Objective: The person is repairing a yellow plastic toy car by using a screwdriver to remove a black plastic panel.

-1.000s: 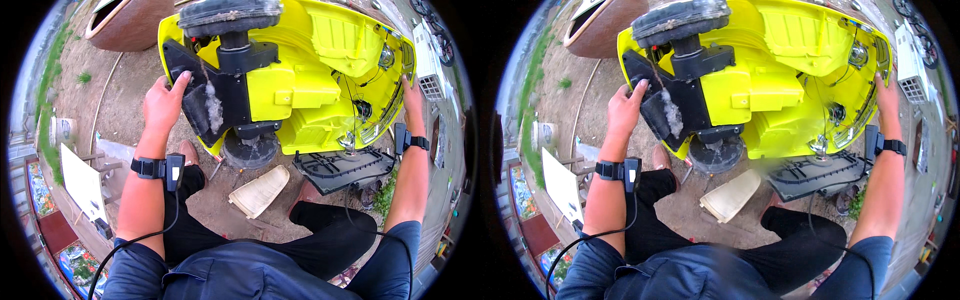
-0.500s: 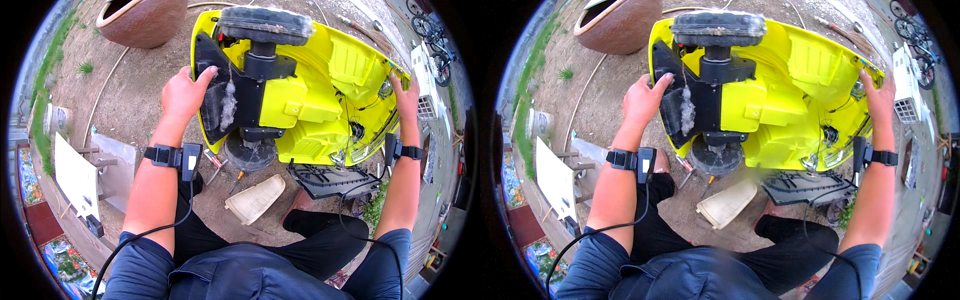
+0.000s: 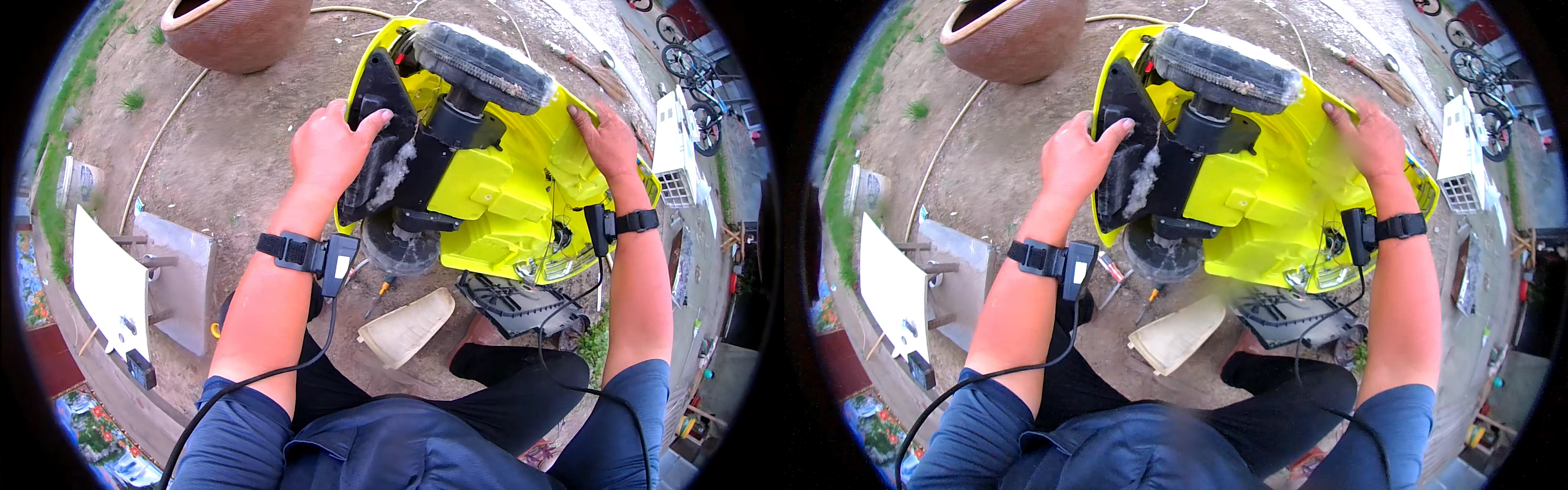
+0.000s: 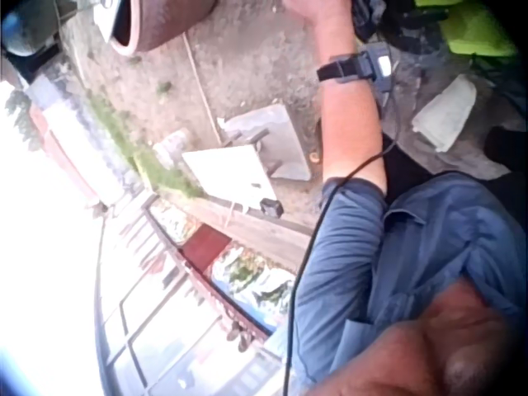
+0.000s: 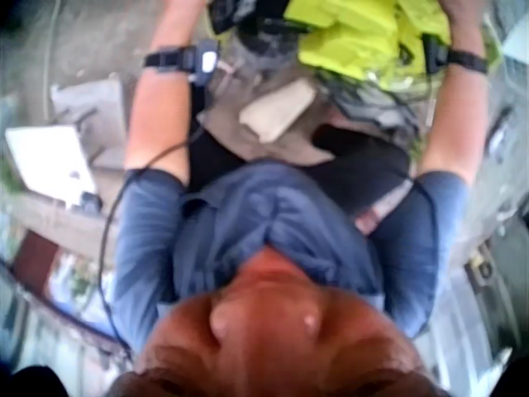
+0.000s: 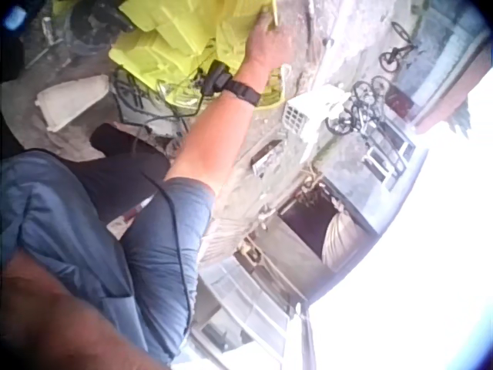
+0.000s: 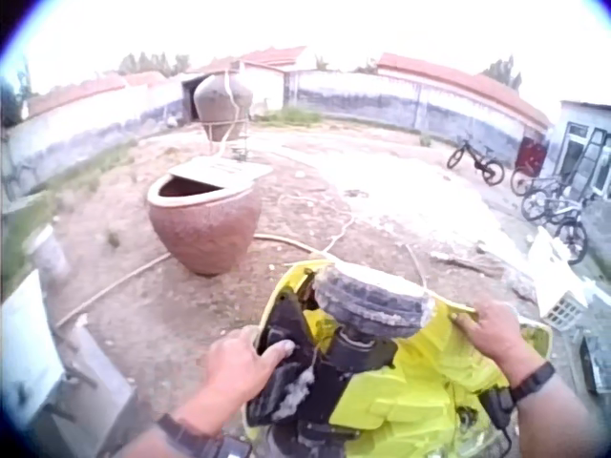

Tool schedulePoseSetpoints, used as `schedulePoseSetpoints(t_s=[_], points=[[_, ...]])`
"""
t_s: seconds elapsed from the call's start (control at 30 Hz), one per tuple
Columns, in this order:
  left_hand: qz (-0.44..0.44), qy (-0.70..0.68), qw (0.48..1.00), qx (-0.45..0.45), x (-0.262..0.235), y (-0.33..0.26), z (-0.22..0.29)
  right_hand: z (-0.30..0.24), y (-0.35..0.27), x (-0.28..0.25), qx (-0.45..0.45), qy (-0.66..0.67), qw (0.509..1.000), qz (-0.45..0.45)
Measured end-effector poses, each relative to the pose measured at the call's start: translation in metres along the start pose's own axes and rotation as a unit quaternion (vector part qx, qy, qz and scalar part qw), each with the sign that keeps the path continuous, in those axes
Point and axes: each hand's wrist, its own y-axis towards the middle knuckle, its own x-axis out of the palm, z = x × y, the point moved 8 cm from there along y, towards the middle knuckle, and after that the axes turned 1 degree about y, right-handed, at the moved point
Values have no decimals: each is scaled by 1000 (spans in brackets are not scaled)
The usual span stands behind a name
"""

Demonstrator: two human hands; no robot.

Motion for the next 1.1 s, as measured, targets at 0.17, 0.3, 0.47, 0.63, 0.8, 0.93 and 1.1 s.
schedulePoseSetpoints(t_s=[0.17, 0.3, 0.47, 0.63, 0.8, 0.93, 1.1], points=[[0, -53, 998, 16, -1, -2, 12, 22, -4, 0, 27, -17, 999, -44], [27, -126, 991, 33, -5, -6, 10, 26, -9, 0, 43, 41, 998, -31], [20, -211, 977, 27, 2, -11, -3, 29, -7, 3, 49, 37, 997, -49], [26, -262, 964, 29, 11, -24, -20, 37, -3, 10, 44, 49, 997, -50], [-18, -264, 964, -24, 28, -42, -47, 49, -3, 12, 51, 58, 997, -28], [-43, -253, 966, -40, 42, -51, -60, 55, -1, 15, 54, 59, 996, -26], [-52, -241, 967, -69, 55, -60, -70, 49, -6, 11, 35, 78, 996, -3]])
